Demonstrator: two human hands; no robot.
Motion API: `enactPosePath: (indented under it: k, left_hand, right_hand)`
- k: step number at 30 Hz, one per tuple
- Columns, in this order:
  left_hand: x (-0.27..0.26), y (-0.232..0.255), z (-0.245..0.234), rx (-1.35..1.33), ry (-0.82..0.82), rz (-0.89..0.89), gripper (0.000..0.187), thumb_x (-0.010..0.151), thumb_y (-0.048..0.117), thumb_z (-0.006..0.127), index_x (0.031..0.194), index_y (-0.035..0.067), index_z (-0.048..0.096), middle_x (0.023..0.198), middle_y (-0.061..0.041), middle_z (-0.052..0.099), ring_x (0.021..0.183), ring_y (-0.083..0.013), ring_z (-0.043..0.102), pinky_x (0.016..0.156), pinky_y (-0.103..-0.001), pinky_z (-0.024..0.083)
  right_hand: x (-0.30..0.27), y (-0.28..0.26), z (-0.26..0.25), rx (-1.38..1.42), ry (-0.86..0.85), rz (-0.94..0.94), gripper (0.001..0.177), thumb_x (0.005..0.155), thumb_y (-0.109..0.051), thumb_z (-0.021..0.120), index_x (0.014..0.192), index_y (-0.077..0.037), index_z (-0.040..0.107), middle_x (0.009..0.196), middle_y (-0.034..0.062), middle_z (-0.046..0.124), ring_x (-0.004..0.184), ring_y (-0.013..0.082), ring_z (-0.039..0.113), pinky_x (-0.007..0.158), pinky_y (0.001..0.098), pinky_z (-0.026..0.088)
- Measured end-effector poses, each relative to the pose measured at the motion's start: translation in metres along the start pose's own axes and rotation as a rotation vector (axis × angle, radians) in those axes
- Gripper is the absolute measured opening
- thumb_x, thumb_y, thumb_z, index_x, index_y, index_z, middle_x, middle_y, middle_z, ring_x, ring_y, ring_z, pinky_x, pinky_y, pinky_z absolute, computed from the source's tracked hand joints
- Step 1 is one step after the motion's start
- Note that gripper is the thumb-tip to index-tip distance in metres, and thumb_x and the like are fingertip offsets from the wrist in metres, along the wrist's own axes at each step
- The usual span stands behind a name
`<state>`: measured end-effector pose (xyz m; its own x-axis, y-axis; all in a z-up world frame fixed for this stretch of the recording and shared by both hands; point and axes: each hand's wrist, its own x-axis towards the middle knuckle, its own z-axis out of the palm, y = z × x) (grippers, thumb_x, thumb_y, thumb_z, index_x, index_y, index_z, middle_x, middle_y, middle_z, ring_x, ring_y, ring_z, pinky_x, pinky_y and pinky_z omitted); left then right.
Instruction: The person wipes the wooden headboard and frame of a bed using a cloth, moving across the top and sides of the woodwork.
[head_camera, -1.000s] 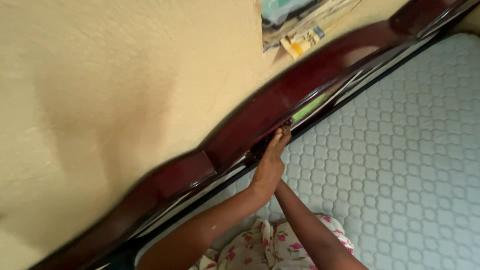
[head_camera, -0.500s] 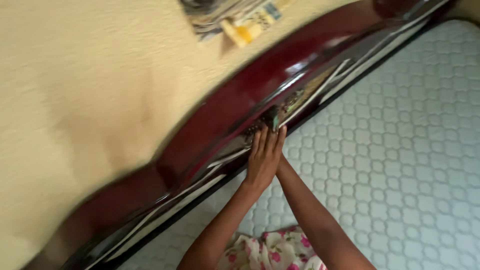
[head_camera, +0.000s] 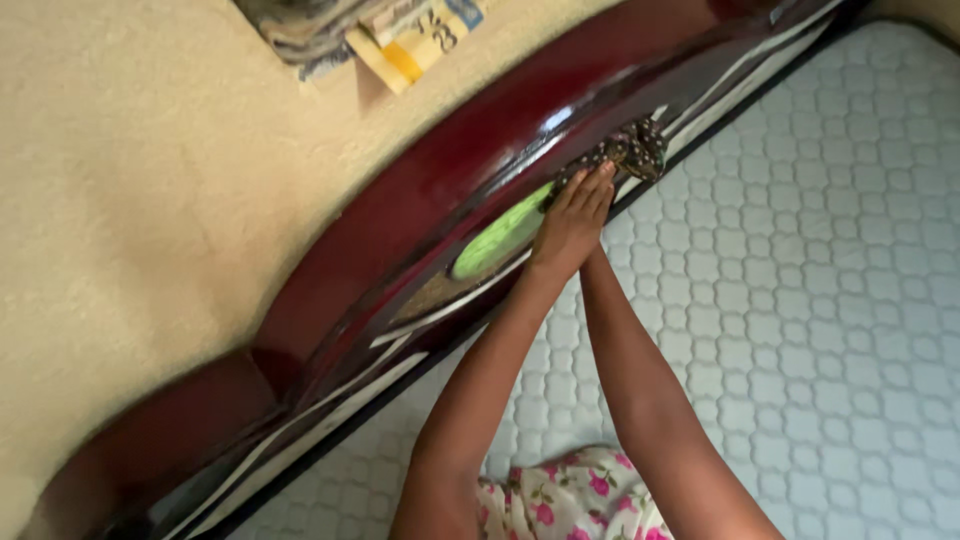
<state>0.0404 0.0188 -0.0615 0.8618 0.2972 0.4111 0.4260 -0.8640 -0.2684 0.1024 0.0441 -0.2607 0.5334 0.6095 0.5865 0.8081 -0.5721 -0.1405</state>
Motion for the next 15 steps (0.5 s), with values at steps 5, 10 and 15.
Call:
enactPosePath:
  k: [5, 10, 15]
  left_hand:
    - [-0.050, 0.014, 0.041, 0.095, -0.152, -0.009, 0.057, 0.096, 0.027, 0.047, 0.148, 0.003, 0.054, 0.163, -0.004, 0.040, 0.156, -0.0180, 0.018, 0.129, -0.043, 0.006]
    - [-0.150, 0.002, 0.034, 0.009, -0.325, -0.045, 0.047, 0.099, 0.021, 0.048, 0.136, -0.003, 0.062, 0.159, -0.011, 0.047, 0.157, -0.0227, 0.022, 0.129, -0.046, 0.007]
    - [-0.264, -0.040, -0.052, -0.216, -0.260, -0.221, 0.050, 0.093, 0.008, 0.052, 0.140, -0.009, 0.056, 0.158, -0.018, 0.046, 0.156, -0.0293, 0.027, 0.128, -0.046, 0.017]
  right_hand:
    - [-0.035, -0.034, -0.040, 1.072, -0.082, 0.363, 0.041, 0.113, -0.016, 0.037, 0.151, -0.002, 0.044, 0.151, 0.0139, 0.053, 0.127, 0.0200, 0.058, 0.099, 0.0269, 0.051]
    - [-0.110, -0.107, -0.087, 0.371, -0.204, 0.373, 0.041, 0.112, -0.017, 0.041, 0.150, -0.003, 0.047, 0.151, 0.0211, 0.054, 0.130, 0.0311, 0.060, 0.103, 0.0344, 0.054]
    - [-0.156, -0.185, -0.177, 0.264, -0.243, -0.090, 0.043, 0.101, -0.015, 0.046, 0.142, -0.004, 0.050, 0.147, 0.0243, 0.050, 0.128, 0.0357, 0.056, 0.102, 0.0419, 0.048]
